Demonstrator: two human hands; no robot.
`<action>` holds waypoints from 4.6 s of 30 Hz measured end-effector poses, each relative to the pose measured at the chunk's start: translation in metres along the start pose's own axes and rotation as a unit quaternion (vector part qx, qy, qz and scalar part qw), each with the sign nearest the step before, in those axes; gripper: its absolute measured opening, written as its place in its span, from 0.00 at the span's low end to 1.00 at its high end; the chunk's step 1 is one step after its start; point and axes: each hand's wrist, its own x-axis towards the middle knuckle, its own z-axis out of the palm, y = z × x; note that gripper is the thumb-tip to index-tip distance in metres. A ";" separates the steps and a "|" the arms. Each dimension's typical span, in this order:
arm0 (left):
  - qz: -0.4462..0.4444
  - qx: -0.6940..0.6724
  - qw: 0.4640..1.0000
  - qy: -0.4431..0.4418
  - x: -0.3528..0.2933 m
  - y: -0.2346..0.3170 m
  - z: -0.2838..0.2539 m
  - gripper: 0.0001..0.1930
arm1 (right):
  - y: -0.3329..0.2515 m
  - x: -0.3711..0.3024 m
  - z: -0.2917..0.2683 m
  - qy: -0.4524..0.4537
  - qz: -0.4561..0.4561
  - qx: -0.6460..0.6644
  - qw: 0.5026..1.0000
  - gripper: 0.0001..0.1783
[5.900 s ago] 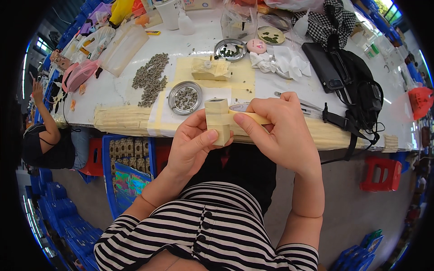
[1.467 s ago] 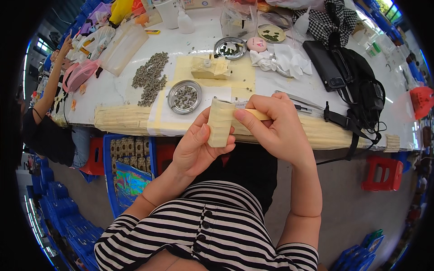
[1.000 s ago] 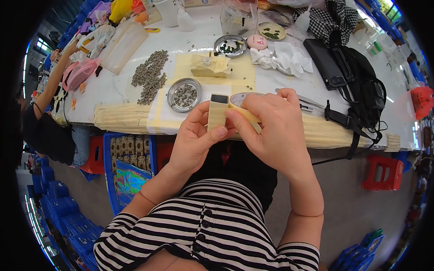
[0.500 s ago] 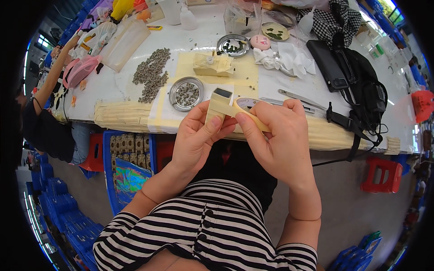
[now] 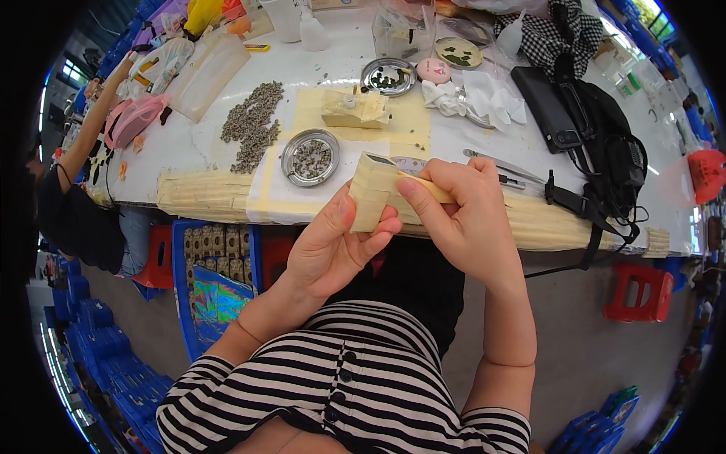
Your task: The person applies adhesive tape to a small rectangular component and then inserts a thin pin into a hole on the top surface of the object using a small tool.
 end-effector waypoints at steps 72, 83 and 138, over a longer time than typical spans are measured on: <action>0.116 0.312 0.942 0.039 0.013 -0.003 0.002 0.23 | -0.012 0.012 -0.012 -0.006 -0.051 -0.092 0.994 0.16; 0.030 0.072 0.997 0.007 0.008 0.001 -0.006 0.24 | 0.007 0.012 -0.013 -0.017 -0.025 0.004 1.000 0.17; 0.082 0.172 0.982 0.006 0.011 0.001 -0.004 0.22 | -0.015 0.004 -0.008 0.069 -0.093 -0.161 0.980 0.15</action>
